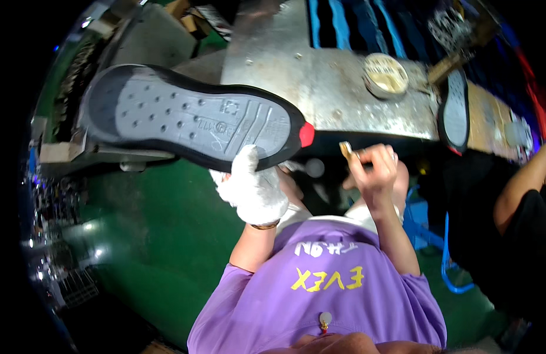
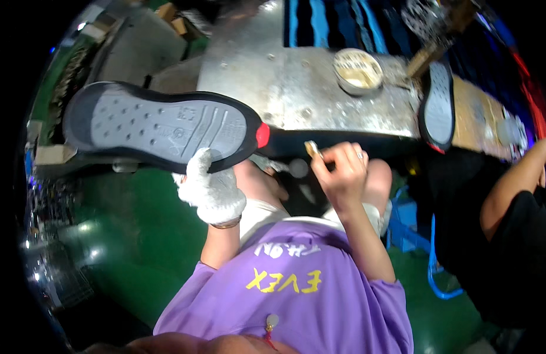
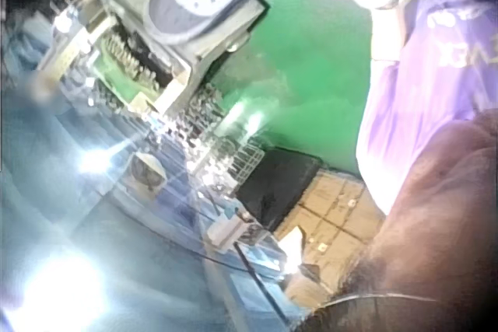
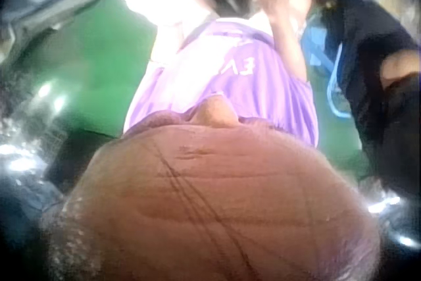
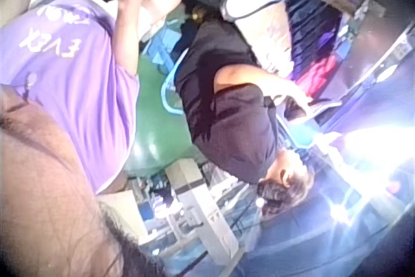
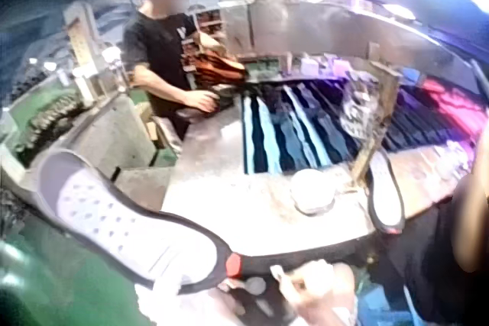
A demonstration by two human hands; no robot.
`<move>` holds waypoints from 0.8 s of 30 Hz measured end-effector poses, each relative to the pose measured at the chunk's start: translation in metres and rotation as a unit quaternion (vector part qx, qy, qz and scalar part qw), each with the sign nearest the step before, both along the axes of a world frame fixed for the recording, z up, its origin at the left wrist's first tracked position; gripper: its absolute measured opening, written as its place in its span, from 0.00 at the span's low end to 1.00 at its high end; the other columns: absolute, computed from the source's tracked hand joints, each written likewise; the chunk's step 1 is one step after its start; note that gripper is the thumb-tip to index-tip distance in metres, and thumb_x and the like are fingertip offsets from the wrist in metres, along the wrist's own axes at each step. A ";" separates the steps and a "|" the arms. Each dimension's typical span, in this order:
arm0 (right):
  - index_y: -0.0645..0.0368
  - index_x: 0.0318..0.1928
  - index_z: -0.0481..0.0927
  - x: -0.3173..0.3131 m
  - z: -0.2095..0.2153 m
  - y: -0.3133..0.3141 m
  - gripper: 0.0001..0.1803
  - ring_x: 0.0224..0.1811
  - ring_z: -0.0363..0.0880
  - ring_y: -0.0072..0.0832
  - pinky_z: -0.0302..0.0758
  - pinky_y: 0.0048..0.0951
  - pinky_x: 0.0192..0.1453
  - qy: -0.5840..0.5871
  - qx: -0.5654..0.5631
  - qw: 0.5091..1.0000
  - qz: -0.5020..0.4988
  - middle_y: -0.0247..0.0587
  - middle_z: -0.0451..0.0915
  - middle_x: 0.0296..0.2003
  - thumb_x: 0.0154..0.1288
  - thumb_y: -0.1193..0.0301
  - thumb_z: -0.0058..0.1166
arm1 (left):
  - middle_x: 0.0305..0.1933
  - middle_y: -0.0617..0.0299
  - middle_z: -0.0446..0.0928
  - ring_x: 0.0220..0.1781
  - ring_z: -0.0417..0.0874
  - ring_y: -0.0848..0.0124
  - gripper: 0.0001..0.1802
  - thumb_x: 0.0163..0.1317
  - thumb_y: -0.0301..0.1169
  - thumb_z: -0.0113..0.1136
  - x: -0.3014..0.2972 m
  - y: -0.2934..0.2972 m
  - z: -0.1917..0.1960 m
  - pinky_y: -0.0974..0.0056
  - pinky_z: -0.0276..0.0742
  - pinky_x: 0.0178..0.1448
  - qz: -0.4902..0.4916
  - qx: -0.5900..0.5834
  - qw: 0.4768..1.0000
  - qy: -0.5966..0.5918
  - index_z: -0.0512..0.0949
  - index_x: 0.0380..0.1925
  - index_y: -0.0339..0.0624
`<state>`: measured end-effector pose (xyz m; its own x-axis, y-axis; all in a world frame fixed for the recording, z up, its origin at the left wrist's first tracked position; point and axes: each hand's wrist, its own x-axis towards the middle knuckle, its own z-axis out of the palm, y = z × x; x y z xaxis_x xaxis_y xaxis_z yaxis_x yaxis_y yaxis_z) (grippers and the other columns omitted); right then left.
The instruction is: The person applies a beige adhesive to the edges of orange and gray shoe soles using a small brush. They repeatedly dip the brush into a container and coat the perimeter of each sole, then place the soles on the table.
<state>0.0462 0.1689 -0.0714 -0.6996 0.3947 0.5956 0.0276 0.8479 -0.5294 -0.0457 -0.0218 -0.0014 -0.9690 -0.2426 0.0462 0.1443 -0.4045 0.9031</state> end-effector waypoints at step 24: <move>0.62 0.22 0.78 0.075 -0.177 -0.009 0.12 0.35 0.80 0.50 0.75 0.50 0.45 -0.217 -0.204 0.954 0.041 0.50 0.82 0.26 0.54 0.68 0.64 | 0.59 0.45 0.81 0.62 0.82 0.55 0.20 0.57 0.23 0.58 -0.055 -0.106 0.032 0.56 0.81 0.67 -0.144 0.518 0.838 -0.096 0.77 0.51 0.26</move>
